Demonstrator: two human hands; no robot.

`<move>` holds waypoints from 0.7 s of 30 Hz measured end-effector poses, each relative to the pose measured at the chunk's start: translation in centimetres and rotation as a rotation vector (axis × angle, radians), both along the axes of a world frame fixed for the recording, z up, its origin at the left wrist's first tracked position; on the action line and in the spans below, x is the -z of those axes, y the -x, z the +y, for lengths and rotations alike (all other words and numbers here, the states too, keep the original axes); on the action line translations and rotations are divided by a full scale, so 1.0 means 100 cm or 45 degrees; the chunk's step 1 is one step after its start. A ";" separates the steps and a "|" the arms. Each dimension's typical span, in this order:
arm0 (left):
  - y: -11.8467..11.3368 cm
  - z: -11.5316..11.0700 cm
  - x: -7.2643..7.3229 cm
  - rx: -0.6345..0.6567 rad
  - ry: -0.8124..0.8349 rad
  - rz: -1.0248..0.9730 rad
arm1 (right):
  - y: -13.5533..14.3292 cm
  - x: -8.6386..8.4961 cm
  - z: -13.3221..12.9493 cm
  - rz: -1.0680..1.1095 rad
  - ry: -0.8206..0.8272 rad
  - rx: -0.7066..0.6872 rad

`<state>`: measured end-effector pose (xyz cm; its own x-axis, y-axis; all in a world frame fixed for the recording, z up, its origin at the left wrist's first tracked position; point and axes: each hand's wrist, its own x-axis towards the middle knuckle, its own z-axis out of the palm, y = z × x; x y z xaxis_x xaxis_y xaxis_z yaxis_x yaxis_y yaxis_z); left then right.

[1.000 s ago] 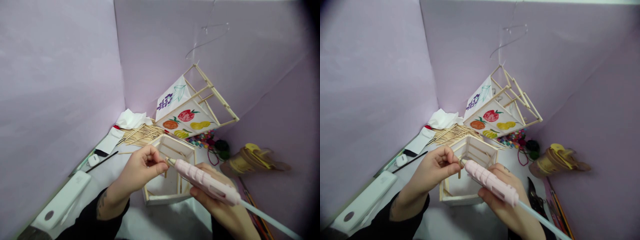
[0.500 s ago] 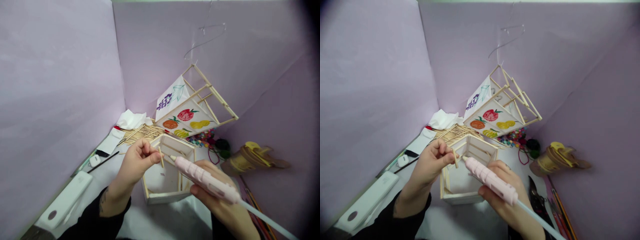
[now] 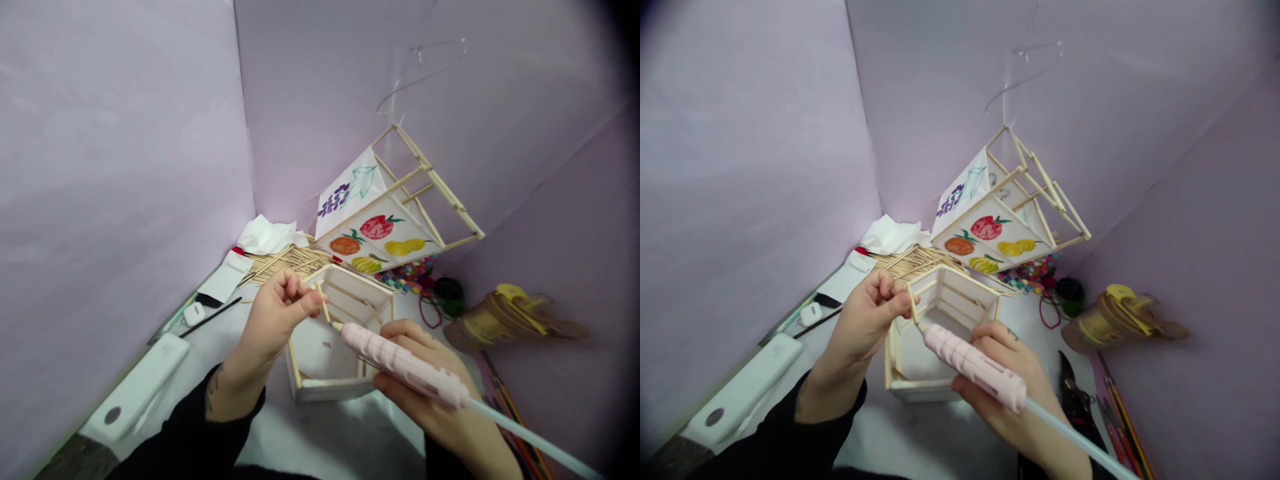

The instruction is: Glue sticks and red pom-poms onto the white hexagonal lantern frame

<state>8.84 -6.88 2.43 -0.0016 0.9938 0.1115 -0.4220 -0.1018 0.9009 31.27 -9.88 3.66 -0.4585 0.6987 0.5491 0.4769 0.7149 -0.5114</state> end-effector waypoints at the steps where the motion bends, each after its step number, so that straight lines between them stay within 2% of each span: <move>1: 0.000 0.000 0.000 0.000 -0.004 0.001 | 0.000 0.000 0.000 0.002 0.003 0.000; 21: -0.001 0.001 -0.001 0.032 -0.022 -0.042 | 0.002 -0.002 0.001 0.020 0.053 0.009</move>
<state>8.91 -6.74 2.52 0.0191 0.9915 0.1287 -0.4539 -0.1061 0.8847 31.09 -9.78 3.84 -0.4454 0.7241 0.5266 0.4734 0.6897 -0.5479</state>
